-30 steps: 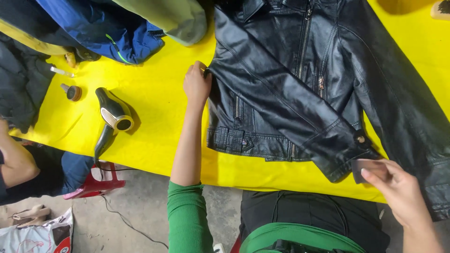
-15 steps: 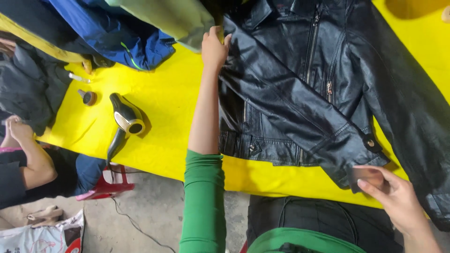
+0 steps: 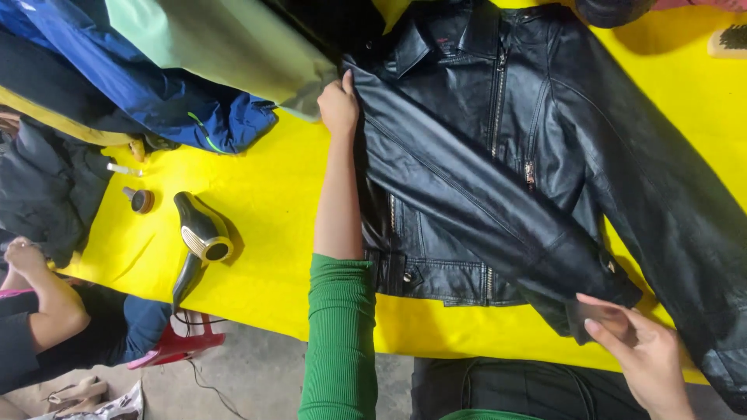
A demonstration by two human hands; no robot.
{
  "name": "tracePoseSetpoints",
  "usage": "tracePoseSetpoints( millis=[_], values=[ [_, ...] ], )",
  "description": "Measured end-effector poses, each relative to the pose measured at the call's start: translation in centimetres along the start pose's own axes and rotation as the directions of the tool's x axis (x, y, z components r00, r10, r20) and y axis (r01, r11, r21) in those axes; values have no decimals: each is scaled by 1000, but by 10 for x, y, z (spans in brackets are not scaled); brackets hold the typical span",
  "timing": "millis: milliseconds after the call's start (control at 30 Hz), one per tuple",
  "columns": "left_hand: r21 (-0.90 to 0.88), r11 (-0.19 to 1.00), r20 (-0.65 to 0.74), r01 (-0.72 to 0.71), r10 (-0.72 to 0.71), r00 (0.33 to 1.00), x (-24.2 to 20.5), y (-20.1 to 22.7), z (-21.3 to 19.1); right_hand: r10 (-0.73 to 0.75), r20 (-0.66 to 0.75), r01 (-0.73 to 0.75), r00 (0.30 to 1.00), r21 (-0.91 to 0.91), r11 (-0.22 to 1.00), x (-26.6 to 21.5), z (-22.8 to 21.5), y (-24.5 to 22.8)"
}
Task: The person scrubs a black leather jacket laid on a yellow table using a small brown block. They work on the front panels, sleeves, and cuffs, repeatedly rubbing the surface to clean or condition the leather.
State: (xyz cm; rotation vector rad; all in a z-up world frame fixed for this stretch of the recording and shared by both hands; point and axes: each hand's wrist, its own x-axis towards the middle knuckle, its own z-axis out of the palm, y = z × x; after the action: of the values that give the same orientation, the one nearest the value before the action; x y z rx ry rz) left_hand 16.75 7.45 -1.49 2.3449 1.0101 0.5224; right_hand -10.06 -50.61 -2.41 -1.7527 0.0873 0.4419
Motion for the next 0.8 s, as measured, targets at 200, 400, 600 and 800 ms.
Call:
tracePoseSetpoints(
  millis=[200, 400, 600, 800],
  values=[
    [74, 993, 37, 94, -97, 995, 17, -31, 35, 322, 58, -327, 945, 109, 939, 5, 6, -35],
    [160, 945, -87, -285, 301, 950, -23, 12, -26, 102, 131, -74, 986, -207, 976, 10, -56, -12],
    [259, 529, 228, -808, 779, 584, -146, 19, -48, -457, 150, 479, 877, -186, 858, 6, -22, -83],
    [266, 626, 454, -733, 589, 668, -140, -3, -41, -513, 586, 762, 628, -326, 560, 33, 21, -41]
  ],
)
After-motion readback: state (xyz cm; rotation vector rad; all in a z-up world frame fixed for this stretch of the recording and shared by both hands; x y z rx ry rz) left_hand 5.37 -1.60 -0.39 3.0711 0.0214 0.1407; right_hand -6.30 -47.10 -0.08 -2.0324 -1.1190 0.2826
